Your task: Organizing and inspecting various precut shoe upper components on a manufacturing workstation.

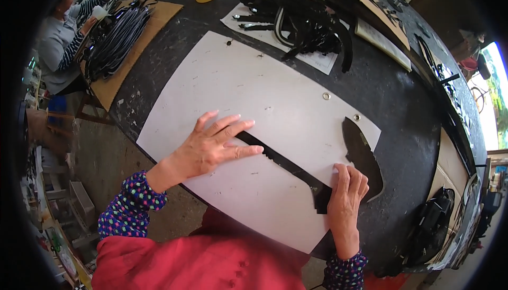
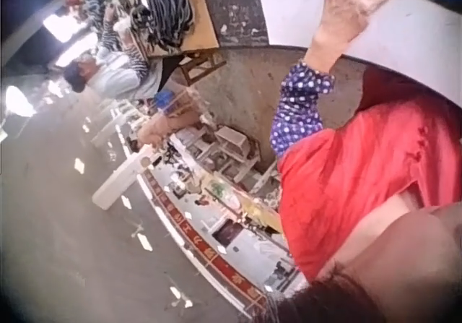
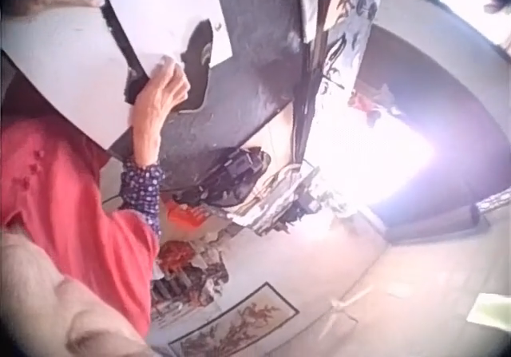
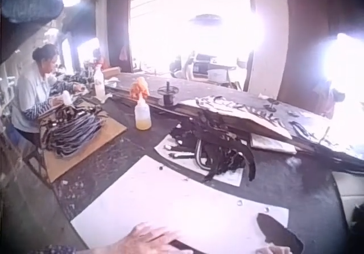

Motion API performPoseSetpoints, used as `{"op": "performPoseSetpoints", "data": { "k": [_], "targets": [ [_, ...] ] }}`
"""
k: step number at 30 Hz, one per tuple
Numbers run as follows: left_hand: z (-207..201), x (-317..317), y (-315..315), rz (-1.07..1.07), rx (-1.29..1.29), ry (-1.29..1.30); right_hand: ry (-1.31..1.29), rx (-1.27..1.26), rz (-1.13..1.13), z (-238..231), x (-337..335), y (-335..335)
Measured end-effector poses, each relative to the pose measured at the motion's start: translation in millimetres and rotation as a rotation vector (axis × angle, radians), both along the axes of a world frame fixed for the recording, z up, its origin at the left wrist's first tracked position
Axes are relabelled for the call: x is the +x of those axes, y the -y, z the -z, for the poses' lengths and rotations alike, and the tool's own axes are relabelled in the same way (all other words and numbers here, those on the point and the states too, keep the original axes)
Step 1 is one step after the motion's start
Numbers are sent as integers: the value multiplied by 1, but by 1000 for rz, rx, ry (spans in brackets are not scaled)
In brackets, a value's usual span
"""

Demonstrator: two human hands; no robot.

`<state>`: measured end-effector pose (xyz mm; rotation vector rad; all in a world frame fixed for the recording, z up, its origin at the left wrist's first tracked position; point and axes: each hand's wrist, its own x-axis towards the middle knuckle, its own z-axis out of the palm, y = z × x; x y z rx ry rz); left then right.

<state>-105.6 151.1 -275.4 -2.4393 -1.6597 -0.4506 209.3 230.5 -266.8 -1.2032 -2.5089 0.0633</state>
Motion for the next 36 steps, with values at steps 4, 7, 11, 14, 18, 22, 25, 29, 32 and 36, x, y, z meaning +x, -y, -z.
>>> {"op": "performPoseSetpoints", "data": {
  "k": [4,7,11,14,18,22,25,29,32,36],
  "targets": [
    [14,-4,7,2,2,136,200,-90,-10,-28,-13,0],
    [20,-6,10,4,4,117,77,-7,-75,-47,-46,-2],
    [17,-5,4,25,-31,135,-191,144,-153,-42,-95,-26],
    [10,-4,4,13,-13,169,90,57,-217,-2,-117,-26],
    [4,-8,8,-24,46,147,-34,107,-158,9,-123,-31],
    [15,-12,4,26,31,215,-170,-71,-97,22,-111,-40],
    [25,-23,9,56,-17,482,-861,-633,-122,9,-92,-47],
    [22,1,18,-102,87,689,-169,142,279,-1,20,-53],
    [16,74,28,156,68,727,22,139,284,23,72,-44],
    [-6,176,33,180,-140,879,-111,83,282,-34,41,-10]
  ]
}}
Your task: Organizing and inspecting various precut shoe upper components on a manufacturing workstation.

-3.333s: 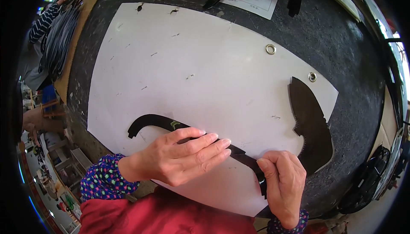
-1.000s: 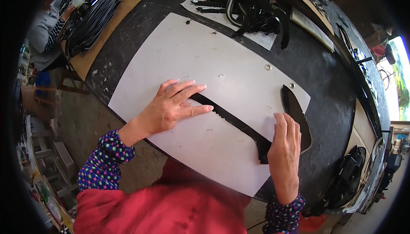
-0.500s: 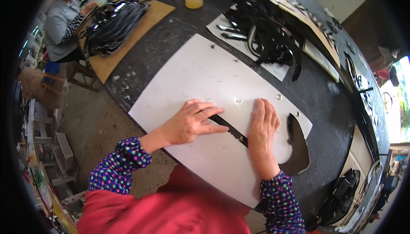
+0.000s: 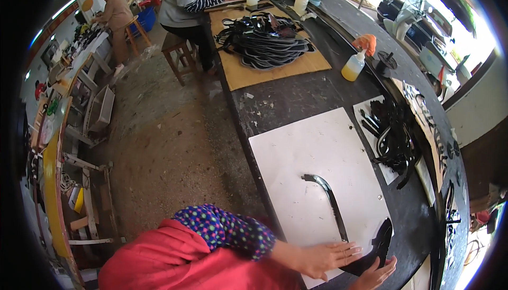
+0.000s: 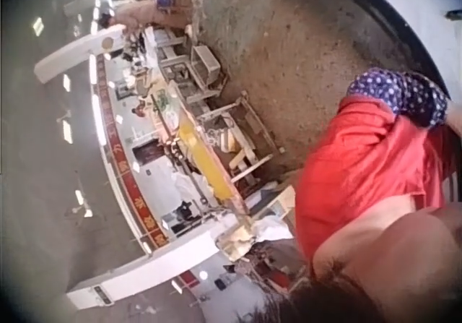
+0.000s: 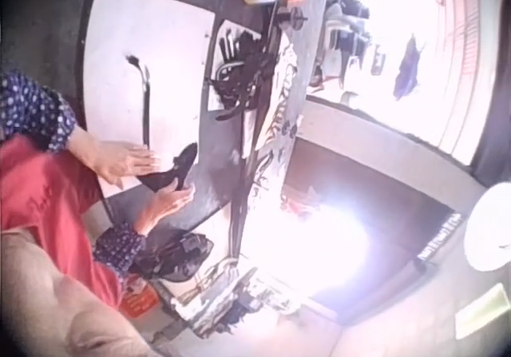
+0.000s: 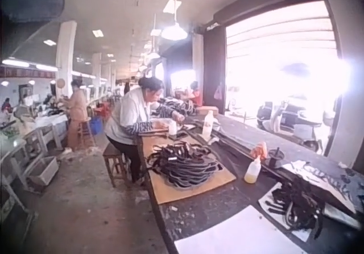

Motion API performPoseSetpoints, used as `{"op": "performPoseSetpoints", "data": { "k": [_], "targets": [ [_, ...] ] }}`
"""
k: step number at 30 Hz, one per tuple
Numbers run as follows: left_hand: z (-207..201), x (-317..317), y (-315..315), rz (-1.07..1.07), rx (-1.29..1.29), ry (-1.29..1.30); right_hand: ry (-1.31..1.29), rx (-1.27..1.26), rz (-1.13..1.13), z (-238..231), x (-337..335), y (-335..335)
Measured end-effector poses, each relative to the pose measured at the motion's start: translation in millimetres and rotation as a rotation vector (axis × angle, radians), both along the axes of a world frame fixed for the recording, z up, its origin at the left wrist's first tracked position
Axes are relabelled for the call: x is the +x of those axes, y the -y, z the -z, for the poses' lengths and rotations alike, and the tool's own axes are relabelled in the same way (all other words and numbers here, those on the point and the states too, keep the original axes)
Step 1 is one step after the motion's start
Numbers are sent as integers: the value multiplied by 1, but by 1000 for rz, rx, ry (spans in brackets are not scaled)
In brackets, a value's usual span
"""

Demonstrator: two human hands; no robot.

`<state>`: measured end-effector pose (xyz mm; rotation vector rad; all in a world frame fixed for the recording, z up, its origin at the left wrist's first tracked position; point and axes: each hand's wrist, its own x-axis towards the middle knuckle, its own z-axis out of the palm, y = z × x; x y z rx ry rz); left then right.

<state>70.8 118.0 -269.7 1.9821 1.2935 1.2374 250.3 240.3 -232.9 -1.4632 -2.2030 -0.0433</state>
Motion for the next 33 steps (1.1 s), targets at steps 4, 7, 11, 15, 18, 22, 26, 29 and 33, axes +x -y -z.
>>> {"op": "performPoseSetpoints", "data": {
  "k": [4,7,11,15,18,22,26,29,33],
  "targets": [
    [-42,40,-19,-56,-14,29,-121,-250,-73,-92,-48,42],
    [-60,16,-25,-229,217,422,-445,-424,-274,-128,-90,53],
    [-111,-117,-19,-286,387,514,-923,-522,-499,-133,-116,58],
    [-213,-263,-19,-589,559,325,-423,-399,-433,-70,-88,45],
    [-254,-379,-24,-908,895,-407,-382,-463,-345,-23,-71,52],
    [-258,-491,-13,-920,752,-1138,-601,-583,-251,33,-66,60],
    [-126,-548,-64,-922,292,-823,-553,-422,-139,38,-68,64],
    [-51,-579,-54,-817,-306,-277,-590,-433,-159,35,-69,60],
    [-53,-584,-54,-706,-327,-301,-644,-410,-214,32,-74,55]
  ]
}}
